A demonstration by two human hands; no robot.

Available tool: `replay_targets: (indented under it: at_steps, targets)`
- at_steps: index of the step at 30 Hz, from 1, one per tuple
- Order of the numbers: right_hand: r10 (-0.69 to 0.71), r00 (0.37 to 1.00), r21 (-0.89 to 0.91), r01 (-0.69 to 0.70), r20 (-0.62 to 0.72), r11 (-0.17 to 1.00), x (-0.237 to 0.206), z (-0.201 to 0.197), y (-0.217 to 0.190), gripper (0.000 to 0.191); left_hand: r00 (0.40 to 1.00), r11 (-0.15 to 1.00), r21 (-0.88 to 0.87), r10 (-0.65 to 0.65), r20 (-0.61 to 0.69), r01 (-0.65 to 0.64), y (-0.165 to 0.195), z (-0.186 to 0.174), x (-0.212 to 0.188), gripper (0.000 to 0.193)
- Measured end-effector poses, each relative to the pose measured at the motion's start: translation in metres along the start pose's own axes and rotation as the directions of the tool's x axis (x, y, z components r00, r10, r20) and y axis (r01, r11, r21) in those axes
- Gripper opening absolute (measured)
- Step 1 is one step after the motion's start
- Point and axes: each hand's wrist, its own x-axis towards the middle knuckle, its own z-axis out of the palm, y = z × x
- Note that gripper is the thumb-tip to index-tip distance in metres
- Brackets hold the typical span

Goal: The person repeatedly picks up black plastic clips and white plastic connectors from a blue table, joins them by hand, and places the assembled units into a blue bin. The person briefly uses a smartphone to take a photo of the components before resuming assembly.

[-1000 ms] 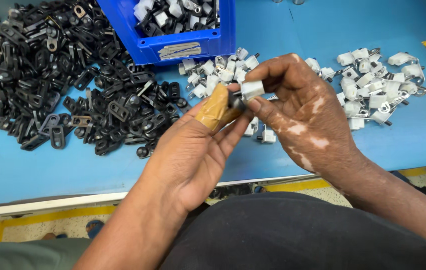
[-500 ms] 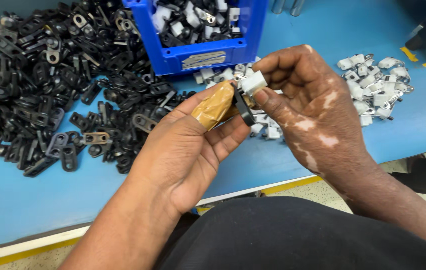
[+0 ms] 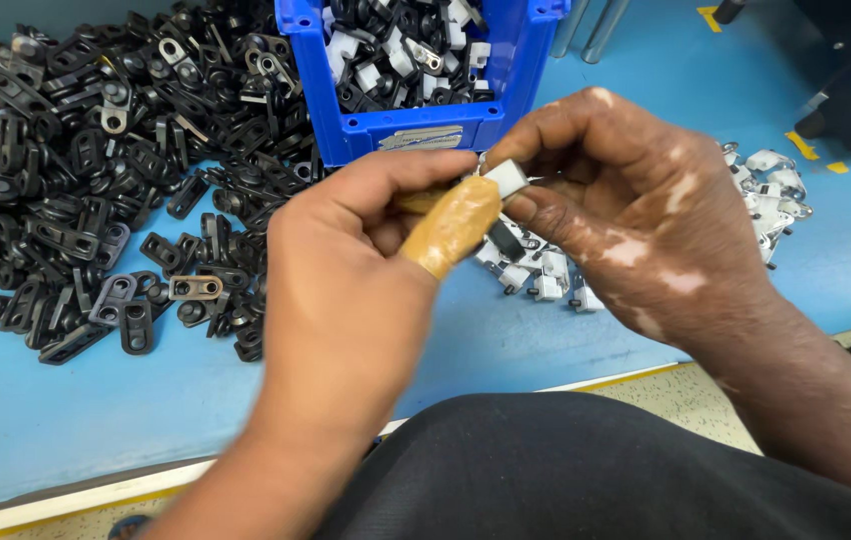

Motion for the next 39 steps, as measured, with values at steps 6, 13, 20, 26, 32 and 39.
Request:
replay_targets:
  at_steps: [6,13,20,26,32,39]
  targets:
    - [0.06,0.995,-0.057,-0.065,-0.079,0.996,-0.006,-0.029,-0.004,0.018,0.987,0.987,-0.007,0.159,-0.005,-0.159,-0.008,0.038,0.005,0.023]
    - [0.014,0.996,0.097,-0.005,-0.094,0.995,-0.028,-0.081,0.017,0.018,0.984,0.971,-0.185,-0.167,-0.057,0.153,-0.03,0.094,0.013,0.027]
    - [0.16,0.982,0.092,-0.151,-0.096,0.984,-0.045,-0.122,0.023,0.018,0.899,0.739,0.557,0.438,0.029,-0.378,-0.028,0.152,0.003,0.018]
    - [0.115,0.981,0.12,-0.096,-0.157,0.988,-0.033,-0.091,0.019,0.02,0.98,0.988,0.079,0.141,-0.141,-0.13,-0.025,0.126,0.01,0.03]
    - [-0.08,0.99,0.053,0.086,-0.117,0.995,-0.004,-0.029,0.022,0.025,0.961,0.989,-0.064,-0.142,-0.236,0.131,-0.012,0.053,0.018,0.03]
    - [0.004,0.986,-0.018,-0.008,-0.169,1.0,0.014,0.023,0.006,0.025,0.941,0.886,-0.377,-0.327,-0.091,0.271,-0.005,-0.006,0.024,0.014]
